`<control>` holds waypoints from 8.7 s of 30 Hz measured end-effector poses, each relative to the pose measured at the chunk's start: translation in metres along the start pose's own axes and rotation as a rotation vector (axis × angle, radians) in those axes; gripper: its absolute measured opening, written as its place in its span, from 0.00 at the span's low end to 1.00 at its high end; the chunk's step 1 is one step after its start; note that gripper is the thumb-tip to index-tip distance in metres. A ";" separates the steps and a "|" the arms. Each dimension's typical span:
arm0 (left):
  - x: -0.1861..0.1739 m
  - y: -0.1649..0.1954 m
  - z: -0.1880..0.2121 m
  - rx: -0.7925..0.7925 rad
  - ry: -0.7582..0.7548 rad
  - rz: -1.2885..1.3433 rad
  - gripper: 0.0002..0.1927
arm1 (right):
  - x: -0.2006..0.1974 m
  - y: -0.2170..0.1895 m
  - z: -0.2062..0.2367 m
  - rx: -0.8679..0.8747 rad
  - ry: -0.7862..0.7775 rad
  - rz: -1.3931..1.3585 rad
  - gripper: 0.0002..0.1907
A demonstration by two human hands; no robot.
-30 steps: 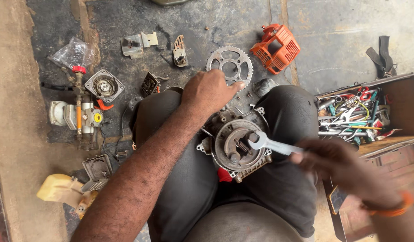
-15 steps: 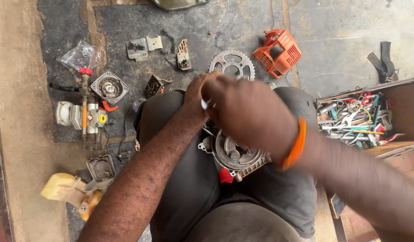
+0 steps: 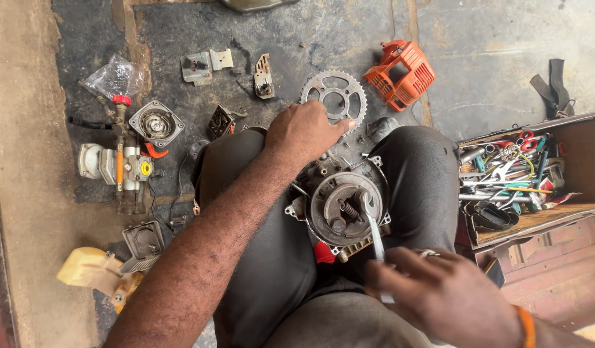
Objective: The person uses a wrench to loosen and remove a nut from a small engine, then disassembles the engine by removing the gear, piston, and cylinder head. They reassemble the engine by placing the piston and cylinder head back together.
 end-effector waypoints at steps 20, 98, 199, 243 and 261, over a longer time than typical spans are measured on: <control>-0.009 -0.011 0.012 -0.086 0.117 0.200 0.26 | 0.004 0.060 0.021 0.719 0.651 -1.723 0.24; -0.027 -0.073 -0.056 -0.291 0.311 0.312 0.32 | 0.035 0.060 0.051 1.092 0.286 -1.026 0.15; -0.015 -0.071 -0.051 -0.183 0.069 -0.034 0.46 | -0.071 0.110 -0.256 -0.196 0.134 1.205 0.21; -0.007 -0.074 -0.049 -0.074 0.084 -0.110 0.44 | 0.010 0.167 -0.172 0.496 0.531 -1.358 0.17; -0.006 -0.074 -0.049 -0.105 0.065 -0.117 0.45 | -0.011 0.124 -0.181 0.479 0.286 -0.171 0.20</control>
Point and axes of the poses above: each hand's wrist, its own z-axis away from the middle knuckle, its own x-axis out of the palm, y = z × x, the point moved 1 cm from there along -z, towards the middle knuckle, and after that the axes turned 8 degrees about z, right-handed, at the moved point
